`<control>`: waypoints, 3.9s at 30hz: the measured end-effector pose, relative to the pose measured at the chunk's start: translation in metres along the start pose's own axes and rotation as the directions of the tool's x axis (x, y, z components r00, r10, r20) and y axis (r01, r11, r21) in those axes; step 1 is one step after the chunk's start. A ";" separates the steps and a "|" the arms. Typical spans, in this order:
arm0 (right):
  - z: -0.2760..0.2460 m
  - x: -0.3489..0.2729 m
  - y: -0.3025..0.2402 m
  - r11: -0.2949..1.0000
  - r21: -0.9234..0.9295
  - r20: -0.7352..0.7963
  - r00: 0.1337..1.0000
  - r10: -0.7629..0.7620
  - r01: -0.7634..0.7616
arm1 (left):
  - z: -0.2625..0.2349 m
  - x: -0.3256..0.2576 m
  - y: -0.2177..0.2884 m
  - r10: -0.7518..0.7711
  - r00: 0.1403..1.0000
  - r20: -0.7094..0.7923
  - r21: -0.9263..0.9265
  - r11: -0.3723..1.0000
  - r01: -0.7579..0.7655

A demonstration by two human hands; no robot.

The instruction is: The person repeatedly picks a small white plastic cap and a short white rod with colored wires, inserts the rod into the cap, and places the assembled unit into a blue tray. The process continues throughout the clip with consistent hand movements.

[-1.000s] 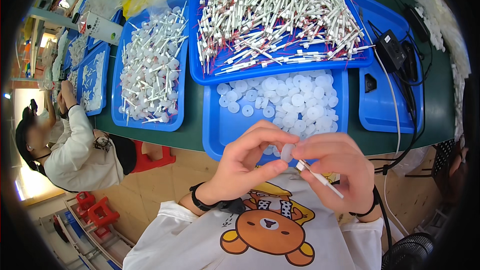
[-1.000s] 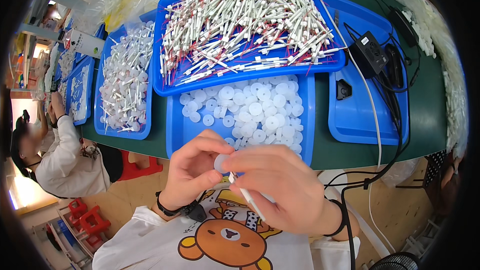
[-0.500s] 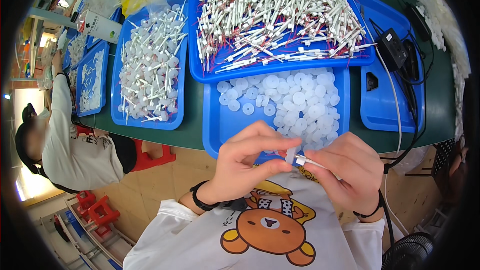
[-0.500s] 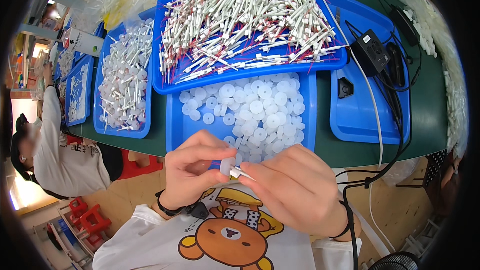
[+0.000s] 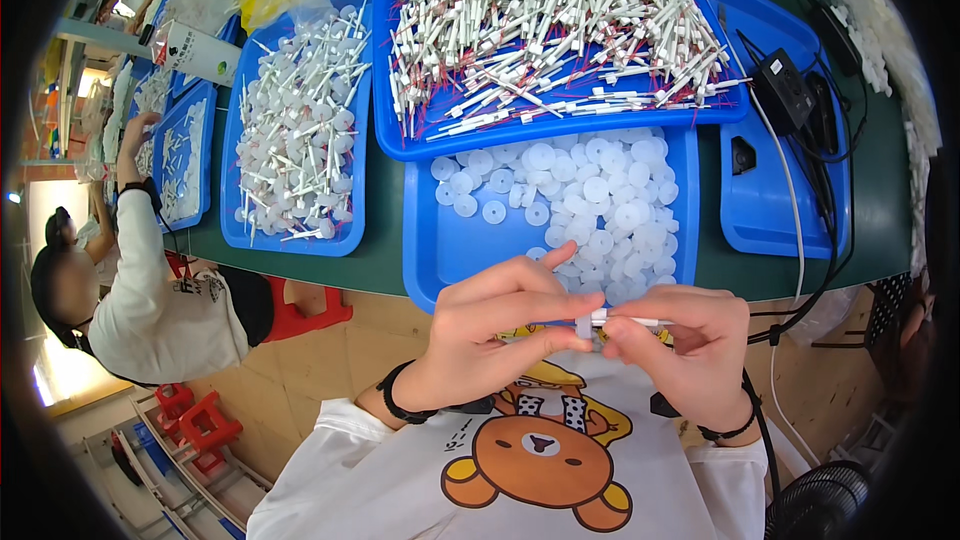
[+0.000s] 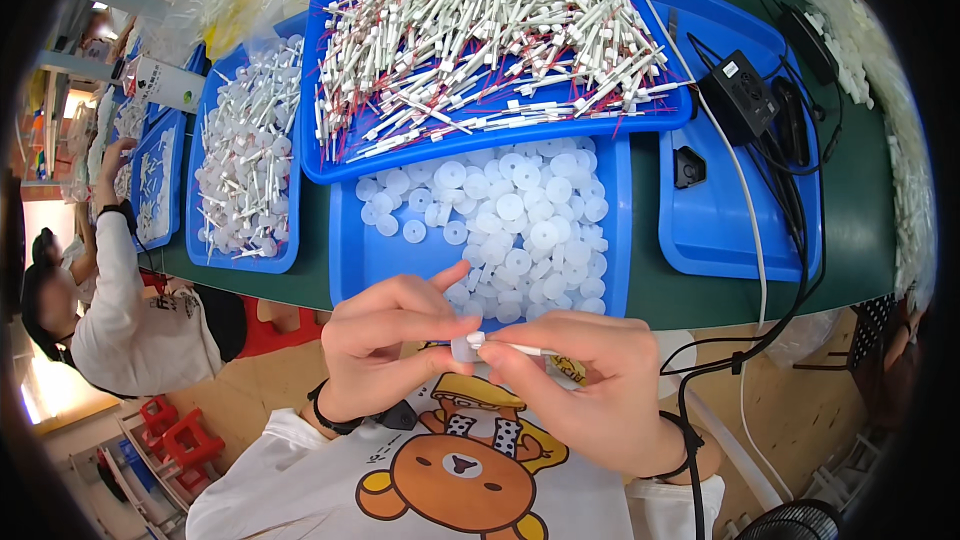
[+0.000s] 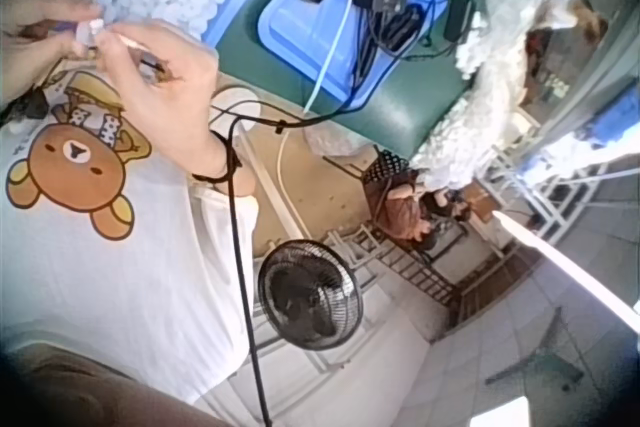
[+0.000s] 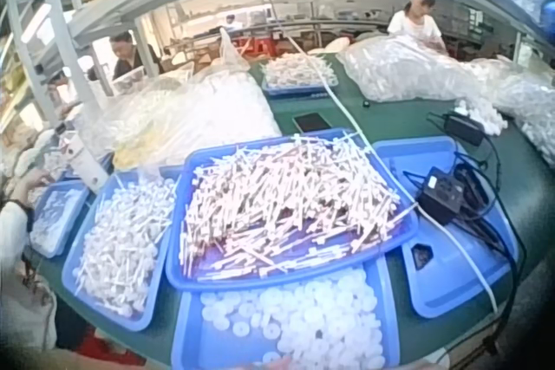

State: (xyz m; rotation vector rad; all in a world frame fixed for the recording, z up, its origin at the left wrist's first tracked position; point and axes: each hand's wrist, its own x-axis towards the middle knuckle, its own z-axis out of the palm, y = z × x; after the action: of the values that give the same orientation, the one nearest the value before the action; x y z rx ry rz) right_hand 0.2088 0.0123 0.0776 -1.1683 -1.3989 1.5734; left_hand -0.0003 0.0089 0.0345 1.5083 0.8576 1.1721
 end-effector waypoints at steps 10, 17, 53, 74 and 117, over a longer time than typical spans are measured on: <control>-0.018 -0.023 0.002 0.991 -0.122 0.015 0.998 0.057 -0.055 | -0.053 -0.005 0.011 0.173 0.940 -0.292 0.589 0.807 0.034; -0.069 -0.085 0.080 0.555 -0.826 0.217 0.852 0.476 -0.100 | -0.109 0.002 0.004 0.571 0.639 -0.515 0.795 0.039 0.606; -0.163 0.010 0.283 0.425 -0.830 -0.407 0.913 -0.022 -0.360 | 0.009 -0.009 -0.039 0.300 0.914 -0.273 0.917 0.369 0.153; -0.161 0.007 0.275 0.407 -0.844 -0.394 0.919 -0.027 -0.350 | 0.004 -0.006 -0.029 0.248 0.961 -0.122 0.810 0.584 -0.047; -0.061 0.097 -0.012 0.356 -0.918 0.054 0.946 -0.321 0.173 | -0.013 -0.020 -0.018 0.028 0.989 -0.145 0.402 0.915 0.033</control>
State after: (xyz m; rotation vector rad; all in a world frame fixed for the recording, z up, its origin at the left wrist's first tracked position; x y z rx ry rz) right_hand 0.2336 0.1252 0.0732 -1.4945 -2.3310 0.3383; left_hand -0.0174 -0.0015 0.0129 1.7631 1.2626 1.1629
